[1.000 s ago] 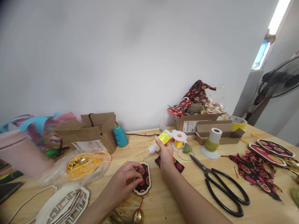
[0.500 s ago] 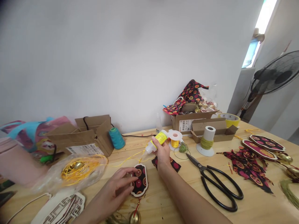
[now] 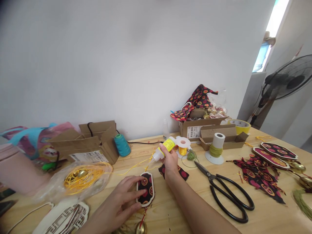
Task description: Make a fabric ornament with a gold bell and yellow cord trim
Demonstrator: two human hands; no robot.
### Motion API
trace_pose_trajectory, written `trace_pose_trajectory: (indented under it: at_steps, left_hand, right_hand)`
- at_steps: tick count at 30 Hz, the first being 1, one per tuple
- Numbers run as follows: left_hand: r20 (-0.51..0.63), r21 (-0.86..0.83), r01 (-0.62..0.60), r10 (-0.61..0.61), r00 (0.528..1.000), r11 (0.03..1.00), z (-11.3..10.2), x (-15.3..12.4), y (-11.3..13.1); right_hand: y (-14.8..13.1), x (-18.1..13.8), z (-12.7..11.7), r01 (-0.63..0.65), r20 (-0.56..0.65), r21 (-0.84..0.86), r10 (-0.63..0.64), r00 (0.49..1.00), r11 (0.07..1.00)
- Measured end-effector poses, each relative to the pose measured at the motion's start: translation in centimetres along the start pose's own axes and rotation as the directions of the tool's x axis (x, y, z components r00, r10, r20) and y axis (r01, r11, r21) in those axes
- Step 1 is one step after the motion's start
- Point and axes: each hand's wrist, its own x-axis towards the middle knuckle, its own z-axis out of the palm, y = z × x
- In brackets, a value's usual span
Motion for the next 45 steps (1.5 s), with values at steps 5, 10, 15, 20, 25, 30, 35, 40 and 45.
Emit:
trace_pose_trajectory:
  at_steps: [5,10,15,20,25,30,35,40,45]
  left_hand:
    - [-0.282,-0.066,0.115,-0.13,0.951,0.991,-0.4,-0.5,0.0]
    - [-0.473,-0.2,0.247,-0.314,0.823,0.948,-0.5,-0.6,-1.0]
    - [-0.316,-0.314,0.439,-0.529,0.787,0.841,-0.4,0.7,-0.2]
    - [-0.138,-0.019,0.66,-0.656,0.742,0.751,0.1,2.9,3.3]
    - [-0.106,0.173,0.665,-0.658,0.746,0.726,1.0,5.1,5.8]
    - [-0.043,0.063,0.641,-0.64,0.768,0.765,0.7,5.3,5.3]
    - [0.048,-0.352,0.621,-0.649,0.759,0.7,-0.1,3.7,2.7]
    - [0.055,-0.738,0.506,-0.707,0.706,0.447,0.0,2.4,1.7]
    - [0.158,-0.943,0.326,-0.77,0.618,0.068,-0.3,1.9,2.7]
  right_hand:
    - [-0.1,0.0,0.0,-0.008,-0.012,0.008,0.008,1.0,1.0]
    - [-0.2,0.0,0.1,-0.009,-0.03,0.012,0.009,1.0,1.0]
    - [-0.7,0.2,0.1,-0.007,-0.049,0.045,0.009,0.999,0.999]
    - [-1.2,0.1,0.1,-0.007,-0.066,0.085,0.013,0.998,0.996]
    - [-1.4,0.0,0.0,-0.015,-0.076,0.108,0.023,0.997,0.994]
    - [-1.3,-0.1,0.3,-0.052,-0.062,0.113,0.059,0.996,0.992]
    - [-1.3,-0.4,0.4,-0.052,-0.047,0.121,0.058,0.997,0.991]
    - [-1.0,-0.6,0.3,-0.071,-0.02,0.105,0.073,0.997,0.992]
    - [-0.8,-0.5,0.3,-0.105,-0.02,0.1,0.108,0.994,0.989]
